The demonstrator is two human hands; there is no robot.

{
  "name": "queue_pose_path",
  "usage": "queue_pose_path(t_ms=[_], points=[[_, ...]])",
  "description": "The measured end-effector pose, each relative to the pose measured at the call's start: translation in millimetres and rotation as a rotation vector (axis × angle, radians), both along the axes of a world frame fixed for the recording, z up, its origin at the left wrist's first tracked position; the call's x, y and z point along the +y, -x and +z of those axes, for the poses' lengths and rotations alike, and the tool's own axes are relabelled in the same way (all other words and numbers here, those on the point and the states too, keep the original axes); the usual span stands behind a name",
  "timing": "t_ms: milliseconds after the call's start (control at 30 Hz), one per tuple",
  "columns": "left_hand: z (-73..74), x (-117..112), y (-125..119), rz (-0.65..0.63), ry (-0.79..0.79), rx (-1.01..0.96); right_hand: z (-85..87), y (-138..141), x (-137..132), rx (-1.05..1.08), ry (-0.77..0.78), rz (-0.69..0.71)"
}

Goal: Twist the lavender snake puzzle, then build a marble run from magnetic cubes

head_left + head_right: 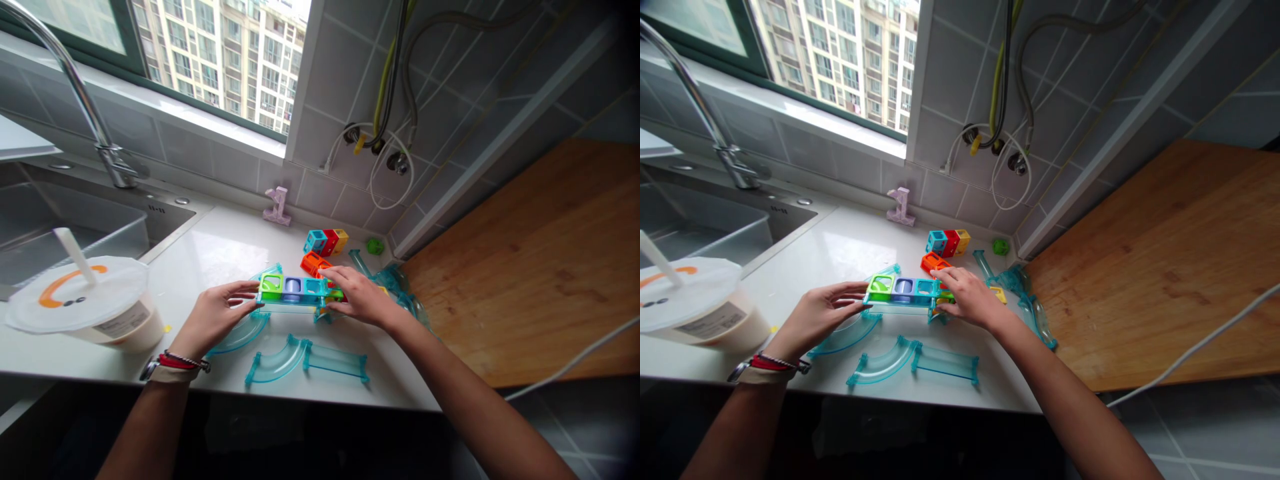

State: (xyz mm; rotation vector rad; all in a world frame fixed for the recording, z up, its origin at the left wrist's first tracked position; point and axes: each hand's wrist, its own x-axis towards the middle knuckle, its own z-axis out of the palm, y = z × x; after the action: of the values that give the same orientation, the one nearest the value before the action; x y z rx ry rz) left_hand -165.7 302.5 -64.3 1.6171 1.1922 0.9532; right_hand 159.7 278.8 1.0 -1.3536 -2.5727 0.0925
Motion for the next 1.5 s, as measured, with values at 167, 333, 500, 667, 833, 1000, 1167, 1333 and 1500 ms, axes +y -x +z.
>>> queue_pose_path(t_ms=[167, 333, 500, 667, 833, 1000, 1167, 1333, 1500], points=[[-5.6, 2, 7, 0.003, -0.014, -0.014, 11.3, -6, -2, 0.025, 0.033, 0.011], [-8.5, 0, 17, 0.003, -0.086, 0.078, 24.3, -19, -21, 0.116, -0.035, -0.05], [24.1, -20, 19, 0.114, -0.251, 0.251, -6.9, -26, -81, 0.446, -0.381, -0.256], [62.0, -51, 2, 0.335, -0.485, 0.068, -75.5, -26, -136, 0.69, -0.248, -0.427], [46.4, -83, -23, 0.14, -0.588, 0.164, -105.9, -26, -146, 0.865, 0.054, -0.357], [14.5, -107, -40, -0.206, -0.621, 0.556, -101.8, -24, -143, 0.816, 0.108, -0.294], [-0.7, -105, -41, -0.275, -0.603, 0.688, -102.6, -22, -143, 0.695, 0.082, -0.255], [-3.2, -99, -37, -0.319, -0.554, 0.67, -110.7, -24, -142, 0.723, 0.09, -0.233], [9.3, -106, -40, -0.274, -0.579, 0.633, -114.4, -25, -141, 0.82, 0.064, -0.281]])
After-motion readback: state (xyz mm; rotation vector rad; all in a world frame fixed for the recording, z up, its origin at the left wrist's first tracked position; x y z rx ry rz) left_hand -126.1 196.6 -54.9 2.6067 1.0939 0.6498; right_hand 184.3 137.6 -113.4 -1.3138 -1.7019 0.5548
